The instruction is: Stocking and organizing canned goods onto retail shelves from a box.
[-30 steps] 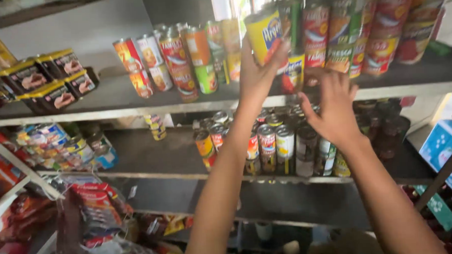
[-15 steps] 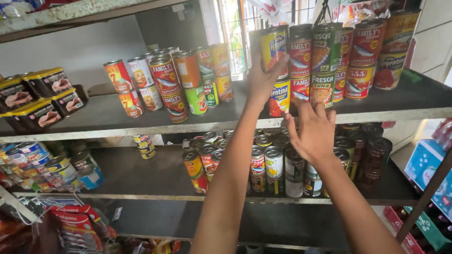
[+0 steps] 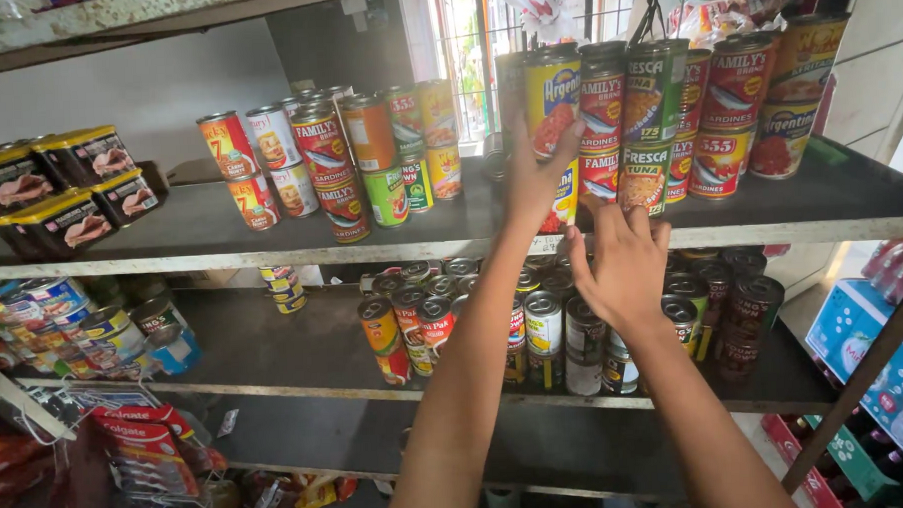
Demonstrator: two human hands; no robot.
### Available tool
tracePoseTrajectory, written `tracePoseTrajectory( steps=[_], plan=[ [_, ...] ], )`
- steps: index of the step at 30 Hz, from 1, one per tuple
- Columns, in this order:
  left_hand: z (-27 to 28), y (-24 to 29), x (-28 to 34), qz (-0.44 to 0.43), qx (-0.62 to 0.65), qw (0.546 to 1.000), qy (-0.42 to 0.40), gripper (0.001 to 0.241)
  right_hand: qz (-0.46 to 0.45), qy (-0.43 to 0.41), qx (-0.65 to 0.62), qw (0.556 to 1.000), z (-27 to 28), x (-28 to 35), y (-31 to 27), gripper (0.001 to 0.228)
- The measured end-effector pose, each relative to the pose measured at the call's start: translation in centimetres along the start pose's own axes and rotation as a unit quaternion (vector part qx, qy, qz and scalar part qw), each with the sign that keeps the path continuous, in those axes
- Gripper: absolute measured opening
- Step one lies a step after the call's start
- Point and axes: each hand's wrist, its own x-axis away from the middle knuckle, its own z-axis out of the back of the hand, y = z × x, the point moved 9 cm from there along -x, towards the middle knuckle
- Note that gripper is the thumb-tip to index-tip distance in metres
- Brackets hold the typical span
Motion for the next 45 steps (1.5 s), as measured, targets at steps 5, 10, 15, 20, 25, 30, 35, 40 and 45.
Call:
tracePoseTrajectory(
  steps=[5, 10, 15, 20, 25, 30, 35, 40, 45],
  plan=[
    [-0.2, -0.5, 0.2, 0.022, 0.019, 0.999, -0.026, 0.067, -0.009, -0.007, -0.008, 1.000, 0.0, 0.0, 0.1, 0.038],
    [-0.1, -1.2, 0.2, 0.039, 0.004, 0.999, -0.029, 0.066, -0.004, 0.003, -0.012, 1.000, 0.1, 0.1, 0.1, 0.037],
    [-0.2, -3.0, 1.3, 0.069, 0.030, 0.994, -0.074, 0.071, -0.019, -0.010, -0.017, 1.000, -0.7, 0.5, 0.9, 0.030],
    [0.5, -1.8, 2.3, 0.035, 0.007, 0.991, -0.126, 0.079, 0.004, -0.033, -0.014, 0.999, -0.8, 0.4, 0.7, 0.023],
    [1.2, 0.2, 3.1, -0.022, -0.061, 0.987, -0.147, 0.085, 0.025, -0.037, -0.001, 0.999, -0.2, 0.2, 0.2, 0.020],
    [1.7, -1.9, 3.3, 0.083, -0.068, 0.987, -0.118, 0.054, 0.032, -0.028, -0.015, 0.999, 0.1, 0.2, -0.2, 0.020],
    [1.8, -0.4, 3.3, 0.095, -0.050, 0.988, -0.108, 0.055, 0.026, -0.030, -0.017, 0.999, 0.3, 0.1, -0.4, 0.019],
    [1.8, -0.7, 3.4, 0.092, -0.031, 0.989, -0.115, 0.055, 0.024, -0.029, -0.017, 0.999, 0.3, 0.1, -0.3, 0.019],
    [2.0, 0.1, 3.5, 0.063, -0.025, 0.987, -0.144, 0.066, 0.029, -0.027, -0.008, 0.999, 0.0, 0.3, 0.0, 0.017]
  ],
)
